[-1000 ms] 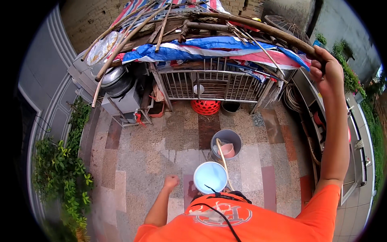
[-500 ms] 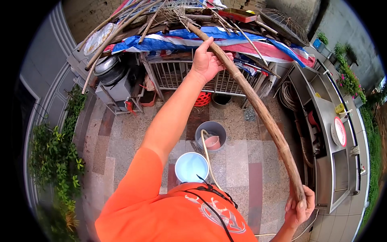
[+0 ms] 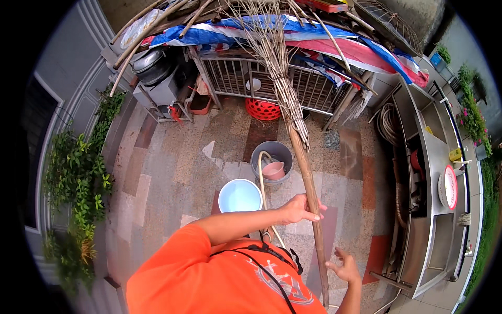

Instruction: The person picks up dry leaves from a tiled outdoor patio by hand and puts them in a white bucket, then uses a broom to sweep water and debris across the floor.

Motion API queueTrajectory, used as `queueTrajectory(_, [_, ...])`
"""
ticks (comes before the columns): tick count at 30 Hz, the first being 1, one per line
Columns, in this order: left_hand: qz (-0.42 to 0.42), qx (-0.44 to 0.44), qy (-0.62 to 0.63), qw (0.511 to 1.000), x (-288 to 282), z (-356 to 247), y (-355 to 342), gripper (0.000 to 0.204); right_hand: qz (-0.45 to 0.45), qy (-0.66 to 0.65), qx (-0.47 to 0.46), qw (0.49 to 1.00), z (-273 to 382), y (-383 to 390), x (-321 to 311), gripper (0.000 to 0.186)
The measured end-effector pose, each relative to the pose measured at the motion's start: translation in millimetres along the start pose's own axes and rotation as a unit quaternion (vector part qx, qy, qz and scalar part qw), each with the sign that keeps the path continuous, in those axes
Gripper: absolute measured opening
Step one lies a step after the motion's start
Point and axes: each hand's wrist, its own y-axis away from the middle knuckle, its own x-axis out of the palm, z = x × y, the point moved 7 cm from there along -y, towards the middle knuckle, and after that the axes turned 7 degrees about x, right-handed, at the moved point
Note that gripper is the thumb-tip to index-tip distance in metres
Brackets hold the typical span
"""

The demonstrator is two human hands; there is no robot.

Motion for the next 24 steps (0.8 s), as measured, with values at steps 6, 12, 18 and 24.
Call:
queueTrajectory(6, [0.044, -0.007, -0.173, 0.984, 18, 82, 44, 0.044, -0.006, -0.093, -0.188, 0.978, 179, -85, 18, 0.081])
queueTrajectory(12, [0.132, -0.018, -0.345, 0.929, -51, 144, 72, 0.060, -0.094, -0.168, -0.066, 0.979, 133, -135, 90, 0.014])
queueTrajectory(18, [-0.257, -0.326, -0.294, 0.861, -305, 273, 234, 0.038, -0.033, -0.107, 0.035, 0.993, 8, -94, 137, 0.013])
queueTrajectory(24, [-0.536, -0.415, -0.023, 0.735, -335, 299, 365, 0.043, -0.016, -0.105, 0.112, 0.988, -20, -85, 159, 0.017])
